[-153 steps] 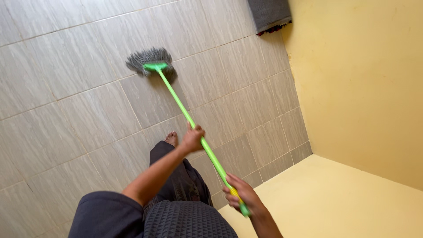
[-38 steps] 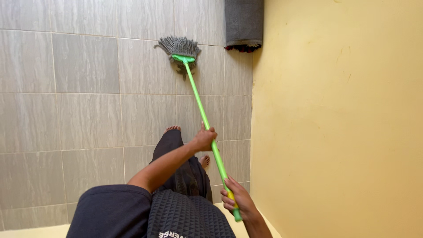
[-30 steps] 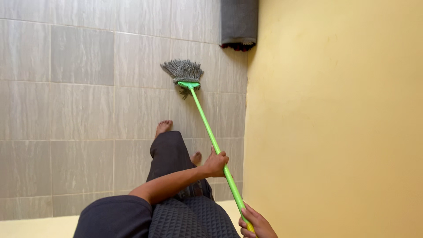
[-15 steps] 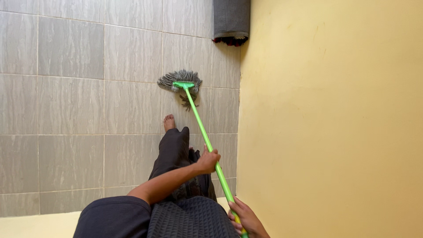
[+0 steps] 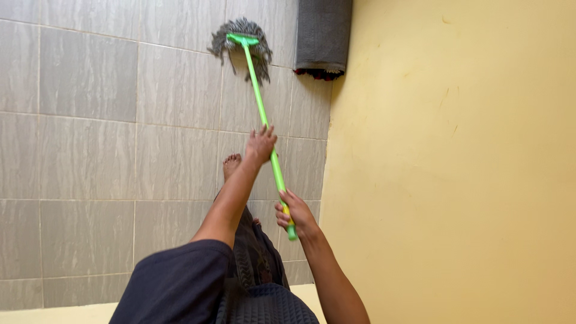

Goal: The person mops the tiled floor of a room by hand using a green-handled mop, moving it back and forth across the surface and reaching toward the corners.

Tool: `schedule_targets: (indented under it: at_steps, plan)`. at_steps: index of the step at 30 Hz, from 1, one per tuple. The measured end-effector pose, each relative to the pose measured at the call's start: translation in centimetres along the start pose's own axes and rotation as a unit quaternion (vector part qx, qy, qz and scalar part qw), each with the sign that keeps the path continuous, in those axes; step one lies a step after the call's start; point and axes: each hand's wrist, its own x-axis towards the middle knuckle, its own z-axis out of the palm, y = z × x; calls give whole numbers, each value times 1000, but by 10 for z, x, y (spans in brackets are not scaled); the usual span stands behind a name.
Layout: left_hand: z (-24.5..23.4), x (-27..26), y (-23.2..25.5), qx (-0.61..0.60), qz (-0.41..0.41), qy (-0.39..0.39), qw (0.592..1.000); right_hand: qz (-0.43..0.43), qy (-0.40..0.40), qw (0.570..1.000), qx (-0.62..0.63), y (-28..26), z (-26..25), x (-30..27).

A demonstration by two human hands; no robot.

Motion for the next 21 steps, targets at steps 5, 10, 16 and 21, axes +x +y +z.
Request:
schedule_targets:
  at_steps: [5, 10, 16, 21]
  plan:
    - [-61, 31, -26, -9, 4, -12, 1000, 4, 11, 1000, 29, -53, 36, 18]
    - [-54, 25, 6, -49, 144, -1, 988, 38, 54, 996, 62, -76, 36, -49]
    - [-67, -64, 85, -123, 166, -67, 976, 105, 136, 985, 15, -55, 15, -152]
    - [-84, -120, 143, -158, 187, -171, 954, 133, 86, 987, -16, -2, -71, -209]
